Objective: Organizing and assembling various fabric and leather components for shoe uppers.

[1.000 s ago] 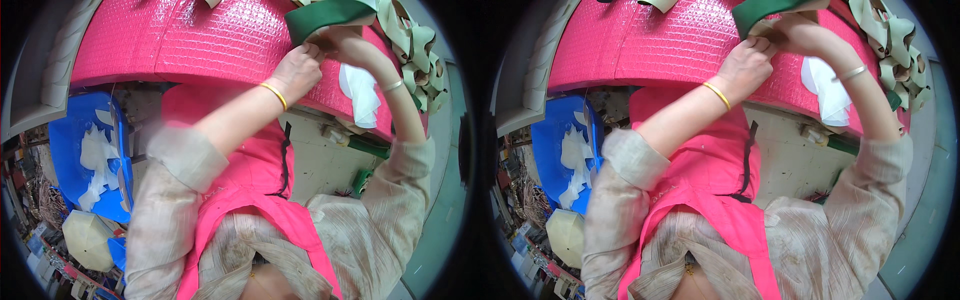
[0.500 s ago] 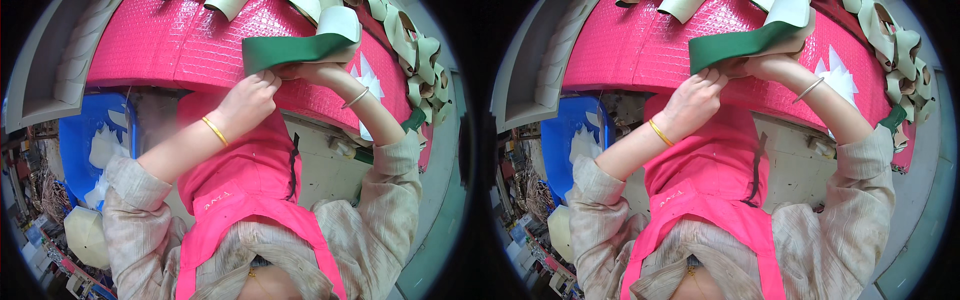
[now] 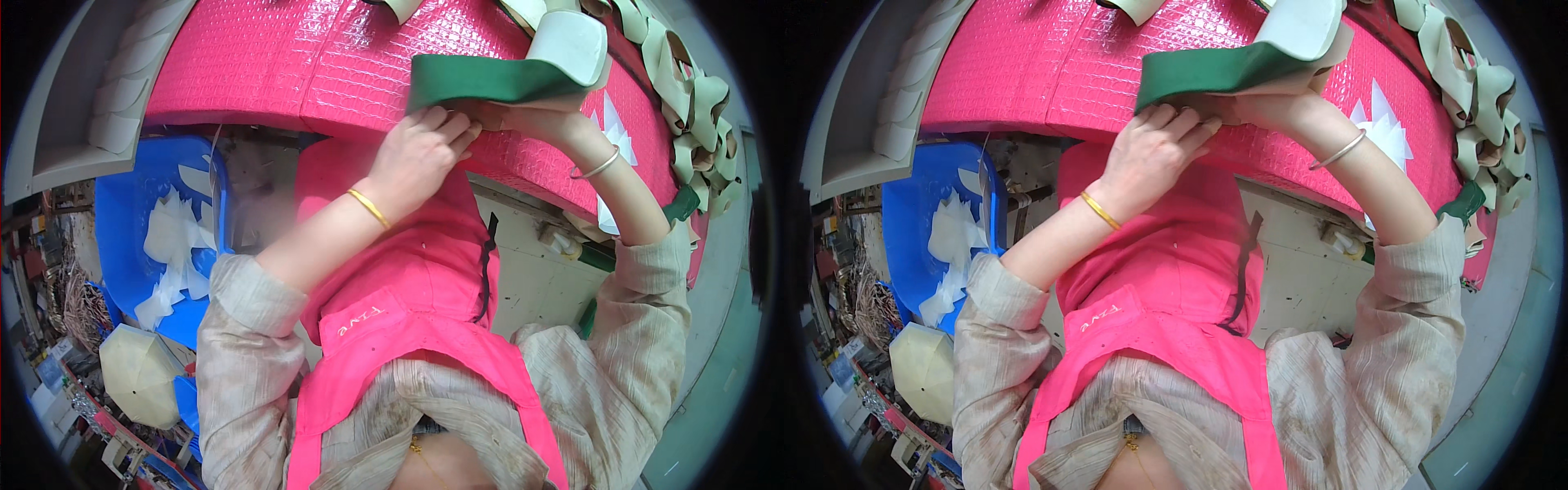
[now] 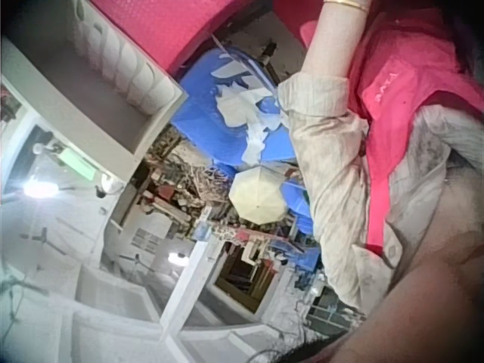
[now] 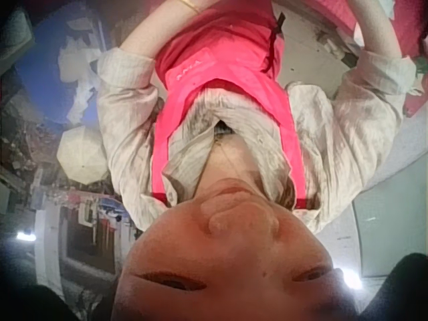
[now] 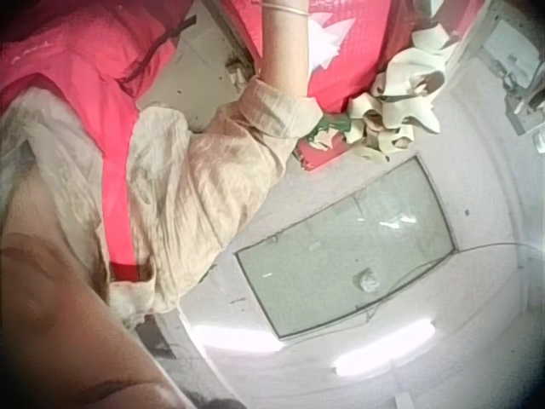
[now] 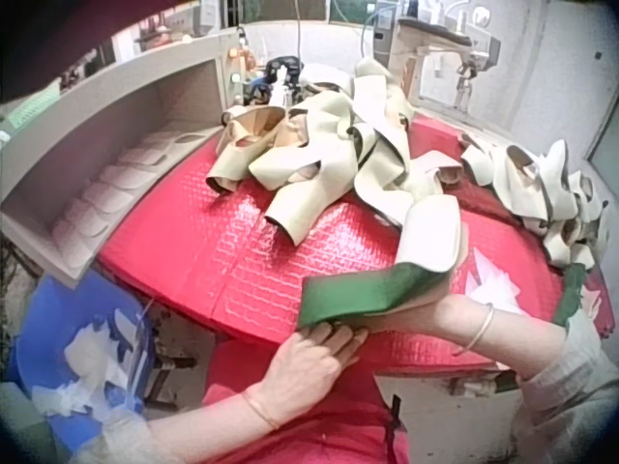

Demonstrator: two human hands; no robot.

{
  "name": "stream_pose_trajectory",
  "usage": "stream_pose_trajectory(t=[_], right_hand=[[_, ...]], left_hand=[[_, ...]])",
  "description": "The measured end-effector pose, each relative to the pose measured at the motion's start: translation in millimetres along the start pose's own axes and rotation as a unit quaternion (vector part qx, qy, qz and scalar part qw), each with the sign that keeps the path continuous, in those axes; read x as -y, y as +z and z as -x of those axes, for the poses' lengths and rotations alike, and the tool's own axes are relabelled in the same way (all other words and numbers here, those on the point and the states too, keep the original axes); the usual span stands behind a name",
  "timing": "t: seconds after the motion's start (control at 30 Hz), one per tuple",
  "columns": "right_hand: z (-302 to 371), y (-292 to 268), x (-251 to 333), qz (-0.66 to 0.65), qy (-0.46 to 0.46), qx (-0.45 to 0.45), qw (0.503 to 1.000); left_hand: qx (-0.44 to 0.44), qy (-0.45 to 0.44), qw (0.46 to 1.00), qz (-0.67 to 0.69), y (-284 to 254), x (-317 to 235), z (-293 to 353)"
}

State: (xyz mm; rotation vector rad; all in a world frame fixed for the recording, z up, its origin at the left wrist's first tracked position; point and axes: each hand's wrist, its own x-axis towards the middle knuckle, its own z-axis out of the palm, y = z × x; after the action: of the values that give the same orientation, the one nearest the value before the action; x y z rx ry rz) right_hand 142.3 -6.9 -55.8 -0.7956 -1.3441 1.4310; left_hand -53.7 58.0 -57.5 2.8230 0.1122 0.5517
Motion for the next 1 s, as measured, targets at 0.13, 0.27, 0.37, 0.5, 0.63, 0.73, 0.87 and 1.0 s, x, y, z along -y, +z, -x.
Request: stream_pose_trajectory(t=[0.13, 0.27, 0.37, 0.5, 0.63, 0.73, 0.87, 1.0], right_hand=[[-17.2, 24.0, 60.7, 0.606, 0.312, 0.006, 0.732], [-9.2, 18.4, 59.4, 0.757, 0.205, 0.06, 0.618], [12.9, -2.8, 46.5, 0.693, 0.113, 0.012, 0.711], [4.2, -1.8, 64.9, 0.57, 0.284, 0.03, 0.77], [-6.7, 14.2, 92.5, 0.557, 0.426, -0.006, 0.713], [22.8, 0.4, 76.6, 0.502, 0.349, -0.082, 0.787], [23.9, -0.6, 59.6, 0.513, 0.321, -0.098, 0.79], [29.7, -5.7, 42.3, 0.439, 0.314, -0.16, 0.826]], left_hand=[[-0.103, 0.065, 0.992, -0.042, 13.9, 0.6, -2.0], [-0.059, 0.005, 0.998, 0.014, 14.9, -3.9, -3.3], [-0.067, 0.038, 0.996, -0.034, 15.0, -8.2, -9.2], [-0.078, 0.033, 0.996, -0.001, 17.5, -7.8, -7.0], [-0.056, 0.022, 0.998, -0.03, 22.6, -16.3, -10.8], [-0.087, 0.029, 0.996, 0.007, 23.9, -15.2, -14.0], [-0.068, 0.067, 0.995, 0.006, 23.4, -9.0, -15.2], [-0.073, 0.056, 0.995, 0.022, 27.2, -6.4, -11.6]])
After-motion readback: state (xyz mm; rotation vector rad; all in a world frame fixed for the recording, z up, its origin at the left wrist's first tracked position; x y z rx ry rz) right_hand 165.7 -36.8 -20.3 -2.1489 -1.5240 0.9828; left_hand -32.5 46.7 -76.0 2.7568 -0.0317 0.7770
